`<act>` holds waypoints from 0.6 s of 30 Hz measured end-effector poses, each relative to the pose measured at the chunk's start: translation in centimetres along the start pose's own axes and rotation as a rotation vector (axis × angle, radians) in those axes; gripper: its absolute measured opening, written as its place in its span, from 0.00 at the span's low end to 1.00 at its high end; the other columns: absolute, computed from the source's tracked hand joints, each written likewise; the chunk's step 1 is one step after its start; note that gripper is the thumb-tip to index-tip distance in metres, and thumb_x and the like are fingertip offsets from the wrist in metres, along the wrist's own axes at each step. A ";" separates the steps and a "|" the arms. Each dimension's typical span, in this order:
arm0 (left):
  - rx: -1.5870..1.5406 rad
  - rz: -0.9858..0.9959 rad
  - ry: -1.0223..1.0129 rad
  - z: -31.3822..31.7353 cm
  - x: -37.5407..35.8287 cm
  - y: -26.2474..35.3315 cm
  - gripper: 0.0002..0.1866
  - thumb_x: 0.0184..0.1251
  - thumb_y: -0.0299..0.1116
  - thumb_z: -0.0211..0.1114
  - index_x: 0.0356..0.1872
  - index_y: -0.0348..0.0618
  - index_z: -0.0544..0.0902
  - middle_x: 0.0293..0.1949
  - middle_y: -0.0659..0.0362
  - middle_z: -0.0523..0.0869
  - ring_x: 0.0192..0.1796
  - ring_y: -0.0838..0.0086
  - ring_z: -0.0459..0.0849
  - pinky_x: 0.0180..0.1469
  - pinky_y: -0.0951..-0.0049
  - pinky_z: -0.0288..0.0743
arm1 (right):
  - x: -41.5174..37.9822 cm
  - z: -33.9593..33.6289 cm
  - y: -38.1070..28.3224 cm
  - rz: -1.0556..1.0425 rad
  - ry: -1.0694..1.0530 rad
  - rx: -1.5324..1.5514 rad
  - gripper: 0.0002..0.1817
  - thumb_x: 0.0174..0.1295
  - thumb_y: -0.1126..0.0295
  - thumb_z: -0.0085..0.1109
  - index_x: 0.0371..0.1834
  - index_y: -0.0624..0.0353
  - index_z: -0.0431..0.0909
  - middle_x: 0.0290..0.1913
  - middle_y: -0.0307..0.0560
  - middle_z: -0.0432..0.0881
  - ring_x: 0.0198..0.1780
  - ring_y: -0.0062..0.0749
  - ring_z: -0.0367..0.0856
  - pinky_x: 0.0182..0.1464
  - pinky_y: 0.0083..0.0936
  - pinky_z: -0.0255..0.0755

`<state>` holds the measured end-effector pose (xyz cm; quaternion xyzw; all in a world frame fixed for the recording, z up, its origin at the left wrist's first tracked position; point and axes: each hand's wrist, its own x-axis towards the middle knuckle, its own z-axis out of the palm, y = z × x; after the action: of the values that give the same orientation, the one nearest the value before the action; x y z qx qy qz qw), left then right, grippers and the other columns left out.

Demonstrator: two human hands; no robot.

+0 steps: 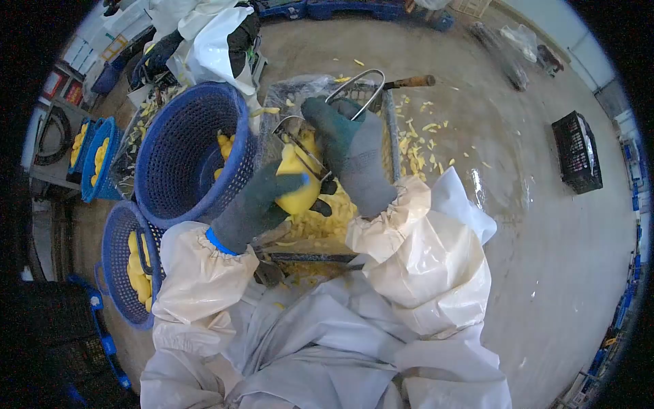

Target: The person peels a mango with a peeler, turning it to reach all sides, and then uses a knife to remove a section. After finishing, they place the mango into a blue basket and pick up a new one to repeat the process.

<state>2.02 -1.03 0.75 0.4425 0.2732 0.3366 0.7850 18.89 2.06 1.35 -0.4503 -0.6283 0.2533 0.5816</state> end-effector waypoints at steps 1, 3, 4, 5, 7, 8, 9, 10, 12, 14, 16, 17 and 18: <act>0.049 -0.027 -0.013 0.0 0.0 0.1 0.24 0.59 0.25 0.65 0.58 0.35 0.72 0.47 0.55 0.81 0.47 0.67 0.83 0.46 0.65 0.82 | 0.4 -0.3 0.7 0.067 -0.020 -0.010 0.07 0.60 0.67 0.61 0.32 0.60 0.80 0.23 0.38 0.77 0.23 0.19 0.71 0.23 0.18 0.63; -0.007 -0.039 -0.044 -0.1 -0.2 0.0 0.31 0.52 0.26 0.66 0.61 0.34 0.69 0.48 0.52 0.80 0.49 0.65 0.82 0.49 0.62 0.81 | 1.6 -1.1 2.5 0.203 -0.060 -0.031 0.08 0.59 0.66 0.62 0.31 0.60 0.80 0.24 0.38 0.78 0.24 0.19 0.73 0.25 0.18 0.64; -0.036 -0.043 -0.061 0.1 -0.2 0.1 0.34 0.49 0.26 0.67 0.62 0.34 0.68 0.49 0.51 0.80 0.50 0.64 0.82 0.50 0.61 0.80 | 2.3 -1.4 1.2 0.470 0.116 0.147 0.09 0.59 0.65 0.61 0.30 0.61 0.80 0.27 0.39 0.79 0.27 0.19 0.74 0.28 0.18 0.66; -0.062 -0.005 -0.044 0.4 -0.2 0.3 0.32 0.50 0.25 0.67 0.61 0.34 0.69 0.48 0.52 0.80 0.49 0.65 0.82 0.49 0.62 0.81 | 2.6 -1.8 1.4 0.481 0.165 0.220 0.10 0.59 0.65 0.62 0.30 0.61 0.80 0.27 0.39 0.79 0.26 0.19 0.74 0.27 0.18 0.65; -0.104 0.070 -0.012 1.0 -0.3 1.2 0.28 0.51 0.21 0.66 0.58 0.34 0.72 0.45 0.53 0.81 0.46 0.66 0.83 0.46 0.63 0.83 | 3.3 -2.6 1.1 0.497 0.269 0.374 0.11 0.59 0.64 0.62 0.29 0.61 0.79 0.27 0.39 0.79 0.25 0.19 0.73 0.26 0.18 0.64; -0.150 0.065 0.028 0.8 -0.3 1.2 0.29 0.51 0.21 0.66 0.58 0.35 0.72 0.45 0.53 0.81 0.46 0.66 0.83 0.46 0.63 0.83 | 2.8 -2.6 0.5 0.374 0.186 0.341 0.12 0.60 0.62 0.61 0.30 0.61 0.79 0.25 0.40 0.78 0.23 0.19 0.71 0.23 0.18 0.61; -0.199 0.057 0.067 0.5 -0.2 1.1 0.30 0.51 0.21 0.66 0.59 0.36 0.72 0.44 0.53 0.81 0.45 0.66 0.83 0.45 0.63 0.83 | 2.3 -2.4 -0.1 0.267 0.093 0.289 0.11 0.60 0.62 0.62 0.30 0.60 0.79 0.24 0.39 0.77 0.22 0.18 0.71 0.23 0.18 0.61; -0.247 0.042 0.101 0.3 0.0 1.0 0.30 0.51 0.21 0.66 0.60 0.37 0.71 0.44 0.52 0.81 0.44 0.66 0.83 0.45 0.63 0.83 | 1.8 -2.1 -0.9 0.164 0.009 0.236 0.11 0.60 0.63 0.62 0.30 0.60 0.79 0.24 0.39 0.77 0.21 0.18 0.71 0.22 0.18 0.60; -0.163 -0.002 0.074 0.4 -0.3 1.5 0.31 0.51 0.22 0.67 0.61 0.38 0.71 0.43 0.53 0.81 0.43 0.68 0.84 0.44 0.66 0.83 | 1.4 -1.3 -3.3 0.434 -0.061 0.277 0.09 0.60 0.66 0.62 0.30 0.62 0.79 0.19 0.36 0.74 0.20 0.18 0.69 0.23 0.17 0.60; 0.042 0.021 0.098 0.2 -0.2 1.4 0.32 0.51 0.24 0.69 0.61 0.38 0.71 0.43 0.54 0.82 0.42 0.69 0.84 0.43 0.69 0.82 | 2.0 -1.1 -1.1 0.433 0.088 0.220 0.09 0.59 0.67 0.63 0.30 0.62 0.79 0.17 0.35 0.72 0.19 0.18 0.67 0.23 0.17 0.59; 0.350 0.120 0.184 -0.5 0.0 0.2 0.33 0.51 0.27 0.71 0.61 0.38 0.71 0.43 0.54 0.82 0.41 0.71 0.83 0.43 0.72 0.81 | 2.9 -1.3 1.4 0.374 0.315 0.082 0.09 0.61 0.68 0.61 0.29 0.62 0.79 0.17 0.34 0.70 0.18 0.17 0.66 0.23 0.17 0.59; 0.375 0.123 0.220 -0.3 0.0 0.3 0.32 0.51 0.28 0.71 0.60 0.38 0.72 0.44 0.55 0.82 0.41 0.72 0.83 0.43 0.73 0.81 | 2.8 -2.0 1.9 0.198 0.243 0.037 0.09 0.61 0.68 0.60 0.28 0.62 0.79 0.17 0.34 0.70 0.19 0.17 0.66 0.23 0.17 0.59; 0.401 0.127 0.254 -0.1 -0.1 0.5 0.32 0.50 0.30 0.72 0.60 0.37 0.72 0.44 0.55 0.82 0.41 0.73 0.83 0.43 0.74 0.80 | 2.8 -2.9 2.3 0.021 0.172 -0.008 0.09 0.62 0.68 0.58 0.28 0.62 0.79 0.17 0.34 0.71 0.19 0.18 0.67 0.23 0.17 0.59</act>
<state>1.75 -0.82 1.14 0.5599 0.4024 0.3773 0.6182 22.48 4.92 1.38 -0.4795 -0.5722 0.2170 0.6289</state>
